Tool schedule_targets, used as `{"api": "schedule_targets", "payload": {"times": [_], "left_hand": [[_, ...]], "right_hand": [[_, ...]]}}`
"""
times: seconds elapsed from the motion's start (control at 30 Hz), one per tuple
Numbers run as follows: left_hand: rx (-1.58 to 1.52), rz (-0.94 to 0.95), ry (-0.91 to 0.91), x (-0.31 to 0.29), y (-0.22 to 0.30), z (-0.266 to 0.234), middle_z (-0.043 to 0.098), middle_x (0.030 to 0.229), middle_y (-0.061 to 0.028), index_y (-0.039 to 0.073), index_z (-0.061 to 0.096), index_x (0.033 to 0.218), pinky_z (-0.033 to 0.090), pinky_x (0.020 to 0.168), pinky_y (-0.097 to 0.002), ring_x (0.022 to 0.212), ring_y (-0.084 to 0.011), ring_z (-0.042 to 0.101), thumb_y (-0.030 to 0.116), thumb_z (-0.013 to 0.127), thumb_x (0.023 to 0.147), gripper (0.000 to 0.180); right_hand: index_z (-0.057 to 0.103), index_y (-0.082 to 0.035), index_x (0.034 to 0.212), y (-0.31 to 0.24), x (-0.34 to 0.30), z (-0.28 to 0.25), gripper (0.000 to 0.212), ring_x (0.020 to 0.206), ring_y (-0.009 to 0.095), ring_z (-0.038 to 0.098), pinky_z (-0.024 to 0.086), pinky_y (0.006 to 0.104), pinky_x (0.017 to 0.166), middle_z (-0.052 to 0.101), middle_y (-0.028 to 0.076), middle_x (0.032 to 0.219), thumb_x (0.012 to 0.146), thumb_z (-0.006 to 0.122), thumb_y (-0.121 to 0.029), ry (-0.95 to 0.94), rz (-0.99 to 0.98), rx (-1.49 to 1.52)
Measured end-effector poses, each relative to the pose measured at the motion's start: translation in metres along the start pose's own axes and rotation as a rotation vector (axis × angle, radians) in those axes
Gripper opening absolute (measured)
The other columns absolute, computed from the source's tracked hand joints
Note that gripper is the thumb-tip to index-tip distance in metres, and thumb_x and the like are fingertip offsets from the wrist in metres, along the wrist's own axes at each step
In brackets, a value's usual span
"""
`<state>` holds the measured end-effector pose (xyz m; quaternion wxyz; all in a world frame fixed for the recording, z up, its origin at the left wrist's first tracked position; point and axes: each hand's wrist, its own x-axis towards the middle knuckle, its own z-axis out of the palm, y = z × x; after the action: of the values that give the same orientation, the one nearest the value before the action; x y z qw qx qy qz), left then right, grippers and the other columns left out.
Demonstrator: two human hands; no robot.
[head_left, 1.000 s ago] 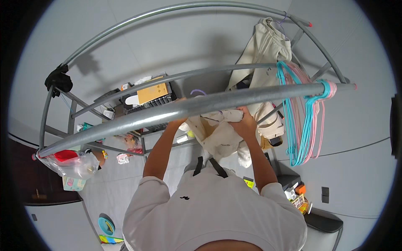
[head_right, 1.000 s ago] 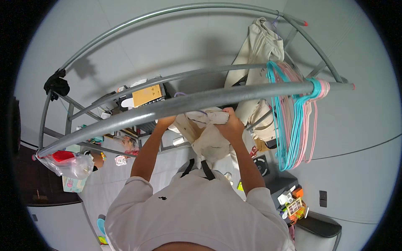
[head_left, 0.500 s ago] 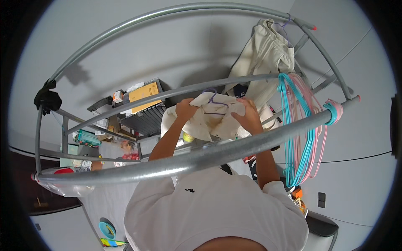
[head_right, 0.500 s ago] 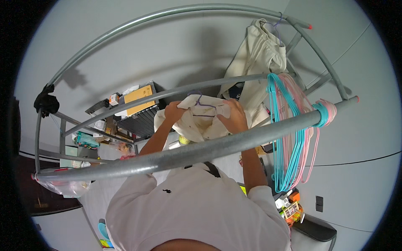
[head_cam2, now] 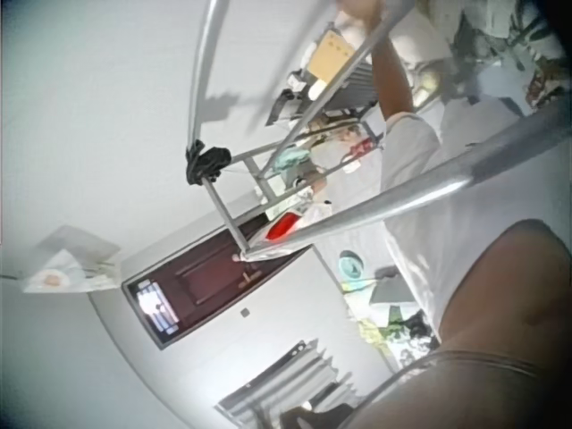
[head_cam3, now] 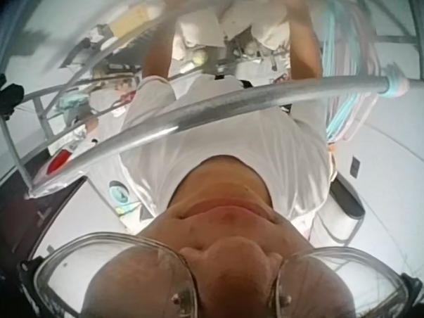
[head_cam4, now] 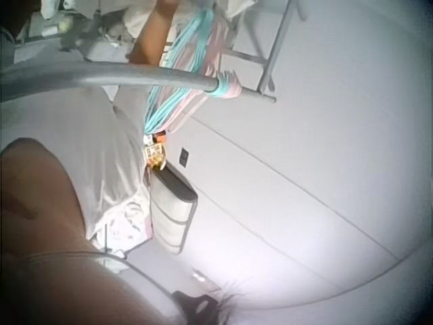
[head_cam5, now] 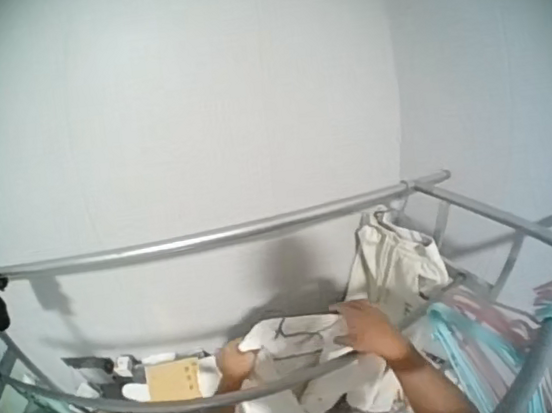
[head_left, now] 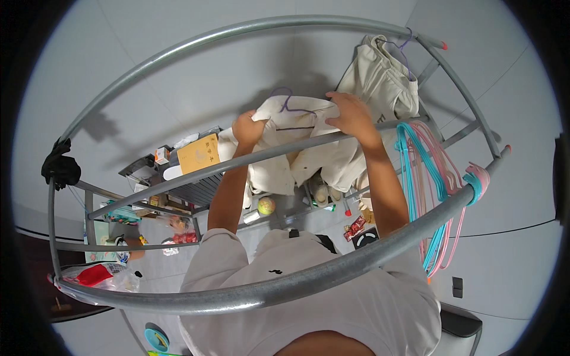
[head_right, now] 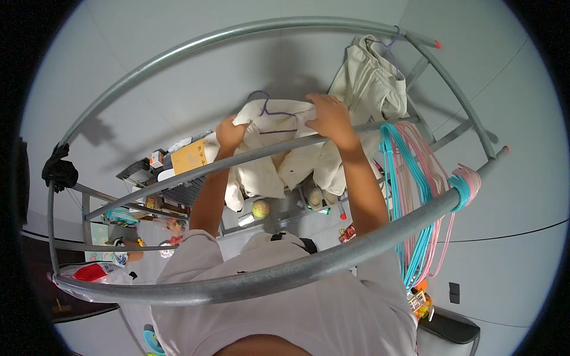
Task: The person organizes hangers on a rack and then hangs a pair of pants and a jacket using individual hangers.
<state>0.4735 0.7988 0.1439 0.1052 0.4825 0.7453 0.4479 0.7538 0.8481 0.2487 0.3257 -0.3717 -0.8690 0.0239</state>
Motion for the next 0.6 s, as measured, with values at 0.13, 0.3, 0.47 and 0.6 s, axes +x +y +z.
{"api": "schedule_targets", "payload": {"times": [0.13, 0.3, 0.47, 0.6], "left_hand": [[-0.174, 0.030, 0.043, 0.023, -0.011, -0.006, 0.071, 0.081, -0.0153, 0.008, 0.073, 0.095, 0.051, 0.071, -0.0375, 0.076, -0.0332, 0.068, 0.031, 0.078, 0.069, 0.035], [-0.332, 0.153, 0.166, 0.042, -0.017, -0.011, 0.070, 0.077, -0.0161, 0.003, 0.071, 0.089, 0.050, 0.068, -0.0369, 0.070, -0.0322, 0.067, 0.026, 0.081, 0.069, 0.032], [-0.154, 0.396, 0.349, 0.017, 0.018, -0.012, 0.049, 0.128, -0.0183, 0.003, 0.044, 0.129, 0.032, 0.101, -0.0456, 0.121, -0.0383, 0.041, 0.029, 0.082, 0.072, 0.073], [-0.359, 0.290, 0.281, -0.017, -0.006, 0.018, 0.052, 0.121, -0.0197, 0.000, 0.048, 0.125, 0.034, 0.100, -0.0442, 0.115, -0.0371, 0.045, 0.025, 0.080, 0.075, 0.064]], "right_hand": [[0.063, -0.005, 0.114, 0.030, 0.035, 0.041, 0.050, 0.104, 0.032, 0.061, 0.046, 0.0382, 0.088, 0.066, 0.015, 0.110, 0.072, 0.075, -0.030, -0.476, 0.252, 0.045], [0.066, -0.011, 0.112, 0.001, 0.046, 0.037, 0.048, 0.098, 0.030, 0.064, 0.049, 0.0376, 0.082, 0.069, 0.012, 0.100, 0.074, 0.072, -0.040, -0.247, 0.331, 0.089], [0.063, -0.011, 0.120, 0.029, 0.041, 0.007, 0.062, 0.094, 0.033, 0.065, 0.049, 0.0396, 0.081, 0.069, 0.015, 0.094, 0.071, 0.073, -0.048, -0.025, 0.557, -0.110], [0.062, -0.012, 0.122, 0.055, 0.024, -0.011, 0.063, 0.109, 0.033, 0.061, 0.047, 0.0411, 0.090, 0.065, 0.016, 0.115, 0.071, 0.072, -0.047, 0.085, 0.808, -0.079]]}}
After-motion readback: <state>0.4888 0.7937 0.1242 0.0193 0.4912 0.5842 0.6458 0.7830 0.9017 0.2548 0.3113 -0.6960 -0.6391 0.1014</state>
